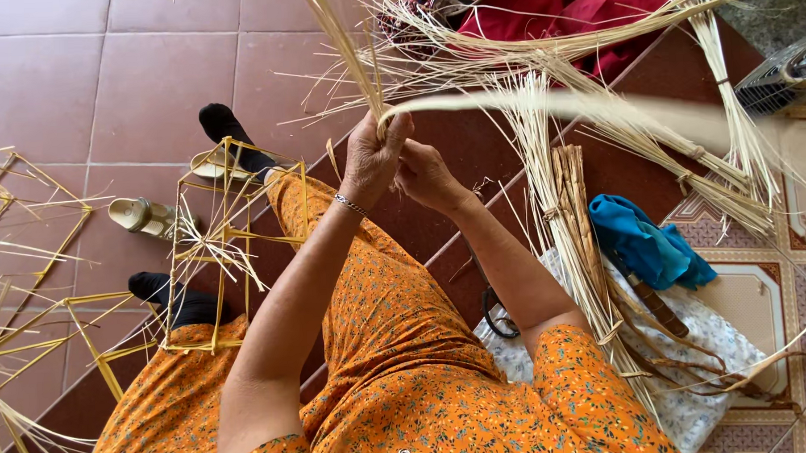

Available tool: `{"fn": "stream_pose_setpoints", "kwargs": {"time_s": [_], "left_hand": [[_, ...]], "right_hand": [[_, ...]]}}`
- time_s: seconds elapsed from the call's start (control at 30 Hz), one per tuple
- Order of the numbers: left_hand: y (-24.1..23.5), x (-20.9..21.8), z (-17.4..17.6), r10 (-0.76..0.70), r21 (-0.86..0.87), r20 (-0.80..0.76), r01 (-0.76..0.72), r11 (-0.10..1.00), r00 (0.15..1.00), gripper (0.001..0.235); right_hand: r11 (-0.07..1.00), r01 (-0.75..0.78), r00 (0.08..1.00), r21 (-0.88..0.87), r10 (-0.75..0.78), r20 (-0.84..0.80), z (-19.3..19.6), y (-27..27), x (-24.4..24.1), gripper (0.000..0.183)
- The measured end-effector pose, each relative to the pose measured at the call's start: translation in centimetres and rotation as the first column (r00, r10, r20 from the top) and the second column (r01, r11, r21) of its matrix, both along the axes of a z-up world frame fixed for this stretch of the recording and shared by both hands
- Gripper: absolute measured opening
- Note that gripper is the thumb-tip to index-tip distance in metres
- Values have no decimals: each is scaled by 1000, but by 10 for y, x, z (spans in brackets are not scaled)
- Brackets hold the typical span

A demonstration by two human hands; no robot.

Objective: The person sits on the floor and weaves thin bamboo strips into a rectangular frame, using shears to trim excess material. They gather additional strips from a nearby pile and continue weaving them into the structure.

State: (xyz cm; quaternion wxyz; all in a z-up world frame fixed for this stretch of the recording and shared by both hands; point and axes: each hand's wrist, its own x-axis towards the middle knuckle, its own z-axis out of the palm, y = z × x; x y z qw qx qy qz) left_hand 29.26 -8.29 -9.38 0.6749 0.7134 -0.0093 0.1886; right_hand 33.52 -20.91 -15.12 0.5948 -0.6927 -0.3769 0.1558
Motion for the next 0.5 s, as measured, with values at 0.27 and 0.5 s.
{"fn": "stream_pose_setpoints", "kwargs": {"time_s": [0.27, 0.5], "left_hand": [[14, 2, -32, 125, 345, -145, -69, 936, 981, 18], [17, 2, -71, 255, 493, -342, -59, 868, 904, 13]], "right_hand": [[958, 18, 992, -286, -54, -116, -61, -6, 14, 14], [927, 87, 988, -366, -127, -85, -122, 9, 3, 25]]}}
